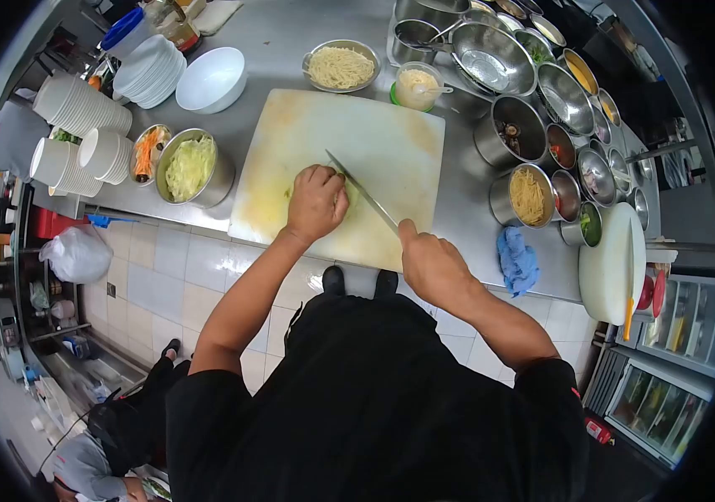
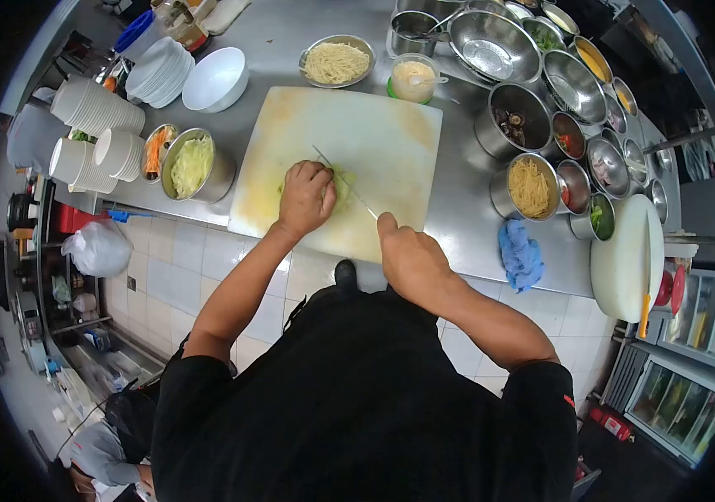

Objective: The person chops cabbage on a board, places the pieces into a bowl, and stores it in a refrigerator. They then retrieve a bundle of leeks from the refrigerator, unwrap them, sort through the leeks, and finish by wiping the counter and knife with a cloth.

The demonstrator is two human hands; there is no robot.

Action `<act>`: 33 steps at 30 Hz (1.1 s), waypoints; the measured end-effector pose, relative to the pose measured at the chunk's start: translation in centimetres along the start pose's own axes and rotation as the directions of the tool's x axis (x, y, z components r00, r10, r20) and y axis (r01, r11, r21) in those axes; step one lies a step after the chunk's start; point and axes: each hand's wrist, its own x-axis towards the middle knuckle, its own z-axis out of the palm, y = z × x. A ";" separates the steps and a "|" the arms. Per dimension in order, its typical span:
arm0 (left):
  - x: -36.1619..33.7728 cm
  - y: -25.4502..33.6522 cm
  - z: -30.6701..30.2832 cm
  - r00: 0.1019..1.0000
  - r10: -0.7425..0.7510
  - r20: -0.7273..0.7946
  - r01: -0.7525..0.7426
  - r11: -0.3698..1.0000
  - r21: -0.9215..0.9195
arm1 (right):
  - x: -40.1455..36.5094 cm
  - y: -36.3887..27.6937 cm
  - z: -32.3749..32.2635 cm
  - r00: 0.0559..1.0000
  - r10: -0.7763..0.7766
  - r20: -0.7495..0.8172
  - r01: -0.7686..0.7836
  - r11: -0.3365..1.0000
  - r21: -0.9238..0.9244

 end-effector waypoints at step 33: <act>-0.8 -0.1 -0.1 0.951 -0.236 -0.201 0.180 0.948 -0.263 | 4.8 0.1 -0.7 0.980 0.165 0.115 -0.172 0.984 0.053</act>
